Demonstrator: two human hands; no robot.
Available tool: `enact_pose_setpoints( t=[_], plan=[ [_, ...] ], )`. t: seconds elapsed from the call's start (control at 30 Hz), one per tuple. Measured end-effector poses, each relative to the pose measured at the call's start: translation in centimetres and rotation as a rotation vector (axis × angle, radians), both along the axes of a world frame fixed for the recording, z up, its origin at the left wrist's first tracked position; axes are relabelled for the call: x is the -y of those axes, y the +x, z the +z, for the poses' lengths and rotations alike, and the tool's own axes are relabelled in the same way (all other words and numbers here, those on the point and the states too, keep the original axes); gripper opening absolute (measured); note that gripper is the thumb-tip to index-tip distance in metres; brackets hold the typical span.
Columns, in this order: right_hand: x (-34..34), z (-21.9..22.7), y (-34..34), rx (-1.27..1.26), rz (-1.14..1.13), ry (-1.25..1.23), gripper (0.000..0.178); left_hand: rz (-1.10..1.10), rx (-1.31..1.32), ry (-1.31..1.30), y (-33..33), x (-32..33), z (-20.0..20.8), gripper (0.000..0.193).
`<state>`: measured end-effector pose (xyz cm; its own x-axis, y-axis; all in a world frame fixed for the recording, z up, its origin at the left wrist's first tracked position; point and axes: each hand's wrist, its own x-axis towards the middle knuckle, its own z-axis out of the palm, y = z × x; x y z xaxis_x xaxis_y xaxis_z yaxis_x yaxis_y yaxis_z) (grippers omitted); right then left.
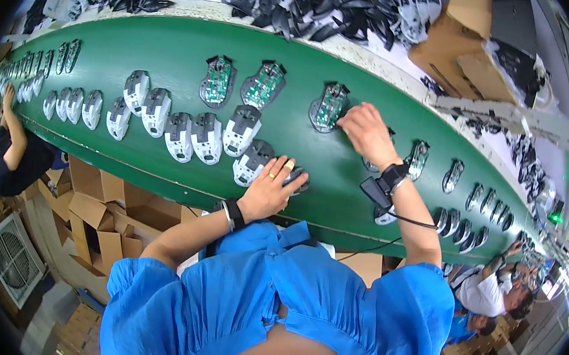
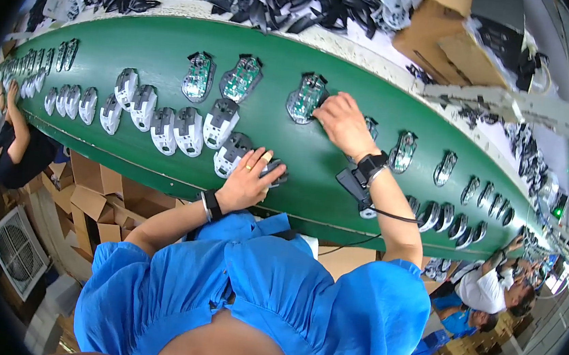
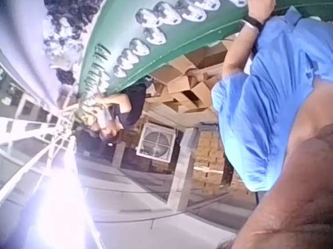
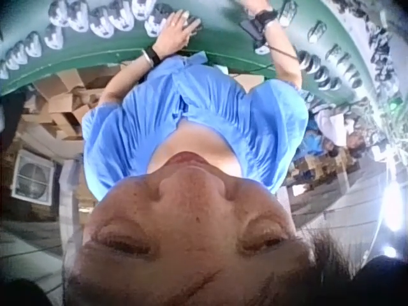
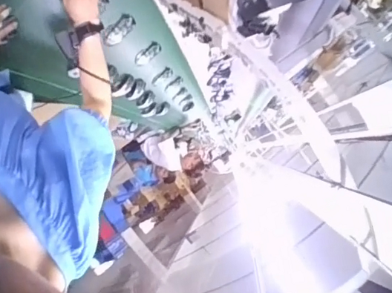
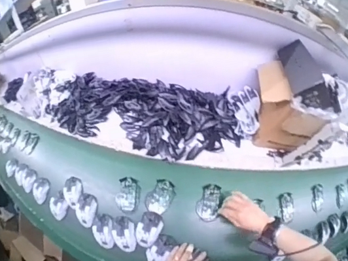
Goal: Assembling various components of computer mice on a production line.
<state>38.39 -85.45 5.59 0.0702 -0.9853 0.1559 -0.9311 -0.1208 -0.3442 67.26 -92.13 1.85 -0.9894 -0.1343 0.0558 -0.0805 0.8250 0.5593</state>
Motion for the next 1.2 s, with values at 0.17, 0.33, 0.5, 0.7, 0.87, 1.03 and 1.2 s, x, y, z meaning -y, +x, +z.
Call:
enact_pose_setpoints(
  t=[0.17,0.33,0.5,0.7,0.87,1.03,1.2],
  plan=[
    [-5.0,2.2,3.8,0.208,-0.148,0.289,0.02,-0.003,0.009,0.11,0.3,0.0,-0.4,0.077],
    [-6.1,-0.7,8.7,0.077,-0.11,0.311,0.019,-0.038,0.002,0.055,0.0,-0.1,-0.2,0.08],
    [-8.4,-0.7,12.0,0.334,-0.904,0.074,0.021,0.027,0.036,0.134,1.4,0.1,0.5,0.082],
    [-7.6,-3.7,15.8,0.827,-1.324,0.246,0.028,0.196,0.17,0.228,0.4,-0.4,1.8,0.078],
    [-5.7,-1.1,15.4,1.569,-1.135,-0.119,0.01,0.594,-0.01,0.893,-0.5,1.1,1.8,0.055],
    [-3.3,5.2,14.9,1.865,-0.872,-0.016,0.007,0.741,-0.228,1.213,-3.2,2.2,3.2,0.027],
    [-1.7,5.4,14.9,1.586,-0.804,0.06,0.012,0.776,-0.284,1.265,-4.1,2.8,5.2,0.028]
  ],
)
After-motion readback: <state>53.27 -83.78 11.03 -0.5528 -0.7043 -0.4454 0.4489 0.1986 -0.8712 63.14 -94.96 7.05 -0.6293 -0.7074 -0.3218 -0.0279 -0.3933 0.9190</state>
